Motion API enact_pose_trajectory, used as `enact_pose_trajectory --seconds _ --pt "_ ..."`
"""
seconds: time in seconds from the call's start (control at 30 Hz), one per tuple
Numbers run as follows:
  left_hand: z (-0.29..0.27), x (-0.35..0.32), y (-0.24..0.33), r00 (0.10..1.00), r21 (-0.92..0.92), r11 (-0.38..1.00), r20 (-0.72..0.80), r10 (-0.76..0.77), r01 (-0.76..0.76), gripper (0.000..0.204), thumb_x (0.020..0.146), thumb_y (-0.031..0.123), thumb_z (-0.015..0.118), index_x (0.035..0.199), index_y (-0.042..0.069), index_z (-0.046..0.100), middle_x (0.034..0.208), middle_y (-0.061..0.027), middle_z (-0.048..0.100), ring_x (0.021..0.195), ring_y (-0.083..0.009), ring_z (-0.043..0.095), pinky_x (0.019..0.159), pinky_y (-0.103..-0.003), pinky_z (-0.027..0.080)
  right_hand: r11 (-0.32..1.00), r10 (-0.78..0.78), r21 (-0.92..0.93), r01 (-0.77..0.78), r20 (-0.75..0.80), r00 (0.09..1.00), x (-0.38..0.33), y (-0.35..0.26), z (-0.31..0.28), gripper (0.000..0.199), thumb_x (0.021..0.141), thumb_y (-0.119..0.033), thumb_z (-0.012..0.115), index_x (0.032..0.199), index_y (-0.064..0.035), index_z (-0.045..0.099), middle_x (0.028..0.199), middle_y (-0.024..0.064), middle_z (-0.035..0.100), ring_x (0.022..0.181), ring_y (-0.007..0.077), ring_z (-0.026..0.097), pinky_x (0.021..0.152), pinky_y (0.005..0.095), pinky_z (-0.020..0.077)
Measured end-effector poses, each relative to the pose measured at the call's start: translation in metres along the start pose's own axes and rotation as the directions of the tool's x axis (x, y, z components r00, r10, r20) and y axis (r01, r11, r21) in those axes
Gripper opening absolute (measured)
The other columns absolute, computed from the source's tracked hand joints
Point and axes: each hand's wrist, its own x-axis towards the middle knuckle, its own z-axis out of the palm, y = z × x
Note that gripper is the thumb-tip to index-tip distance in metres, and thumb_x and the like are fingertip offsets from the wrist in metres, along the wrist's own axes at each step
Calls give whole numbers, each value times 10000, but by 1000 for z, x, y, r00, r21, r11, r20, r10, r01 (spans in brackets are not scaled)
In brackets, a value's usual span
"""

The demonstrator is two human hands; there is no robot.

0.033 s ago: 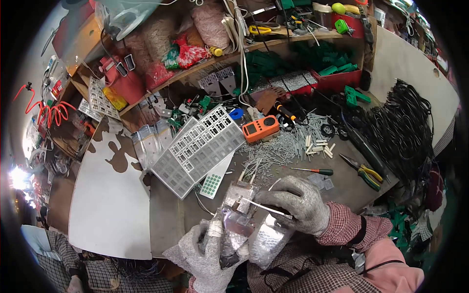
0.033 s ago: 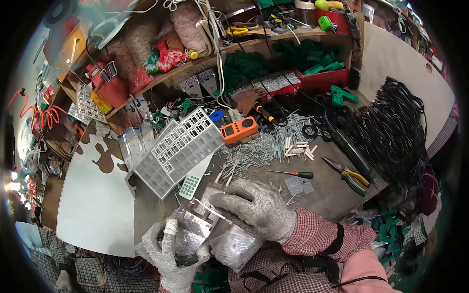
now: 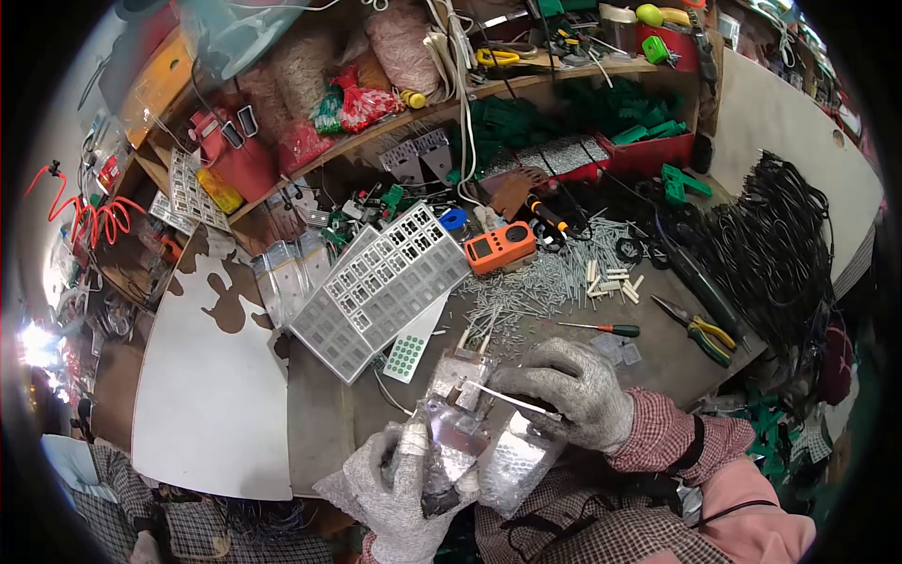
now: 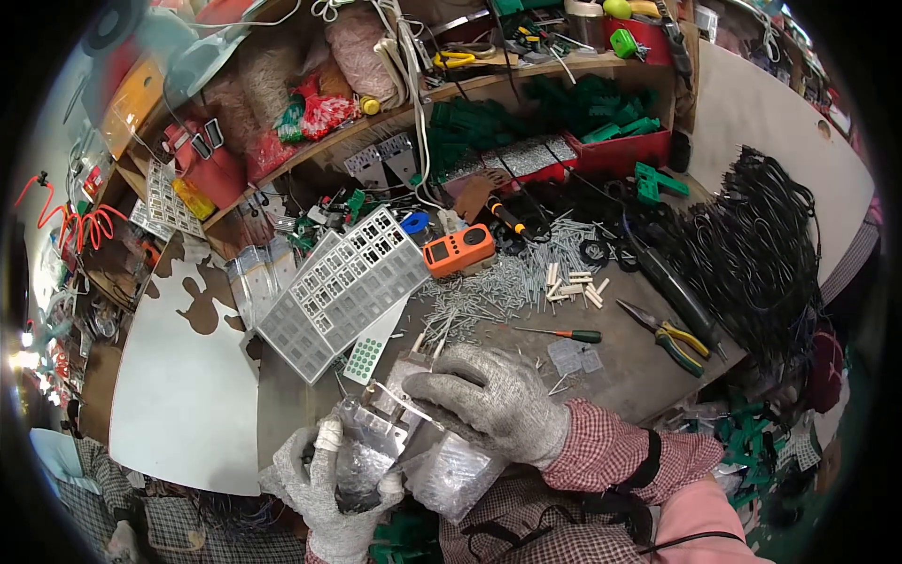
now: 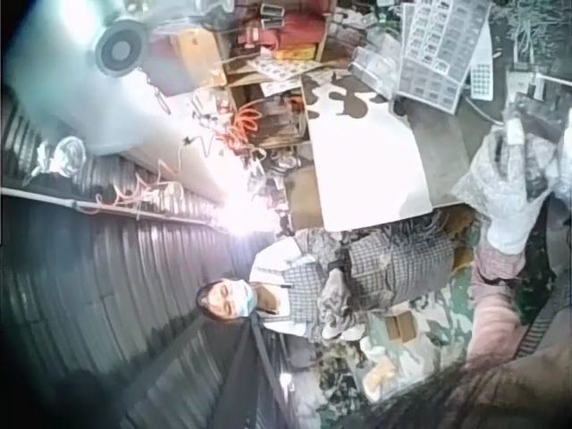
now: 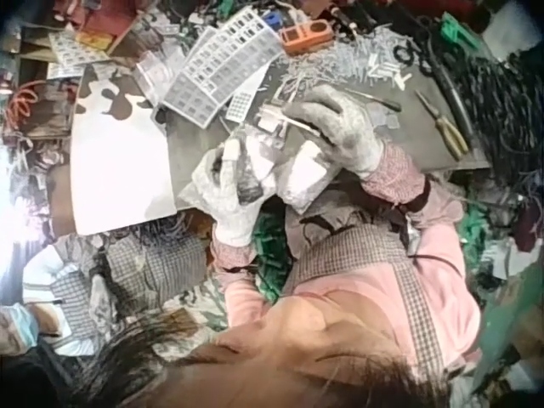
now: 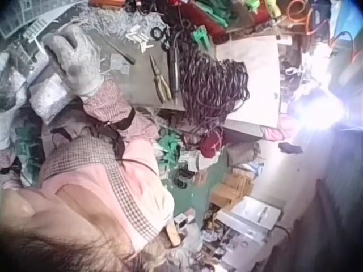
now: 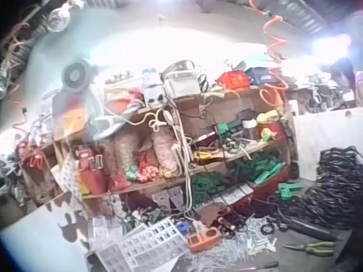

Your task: The recorder is assembling small electronic components by inserting wires into a connector block and using a screwdriver to secure them.

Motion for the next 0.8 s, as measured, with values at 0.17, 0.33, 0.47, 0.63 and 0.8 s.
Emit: enact_pose_trajectory --seconds 0.17,0.33,0.47,0.63,0.8 --pt "-10 7 10 997 104 994 63 37 -43 864 735 569 825 1401 83 567 1206 -186 489 1094 -363 511 896 -506 455 1000 20 12 -20 -4 1000 -4 2 -5 272 832 -163 781 1085 -94 709 965 86 657 835 282 689 686 392 556" --pt "1 11 10 993 15 998 94 67 -69 829 744 559 836 1372 76 593 1185 -175 492 1082 -352 529 874 -504 480 982 123 140 -128 46 991 -6 12 -15 240 803 -192 795 1000 -85 709 968 90 646 851 281 676 696 384 547" --pt "4 14 19 966 129 971 188 177 -203 736 781 482 831 1361 86 611 1181 -172 500 1091 -349 527 902 -496 471 963 178 185 -195 103 979 -6 22 -24 255 789 -200 804 981 -81 687 955 92 628 870 296 653 736 384 540" --pt "16 10 32 919 9 983 355 169 -184 738 731 378 862 1376 125 609 1211 -162 536 1114 -360 516 957 -498 425 973 158 145 -178 139 978 -33 46 -27 289 839 -239 765 1022 -58 633 954 106 609 903 307 629 799 408 521" --pt "41 9 50 895 -239 971 433 103 4 814 662 355 899 1380 122 596 1204 -153 542 1111 -364 529 945 -487 444 870 242 329 -366 361 900 -86 72 -41 258 914 -243 719 1037 -37 627 968 119 640 954 263 650 860 403 522"
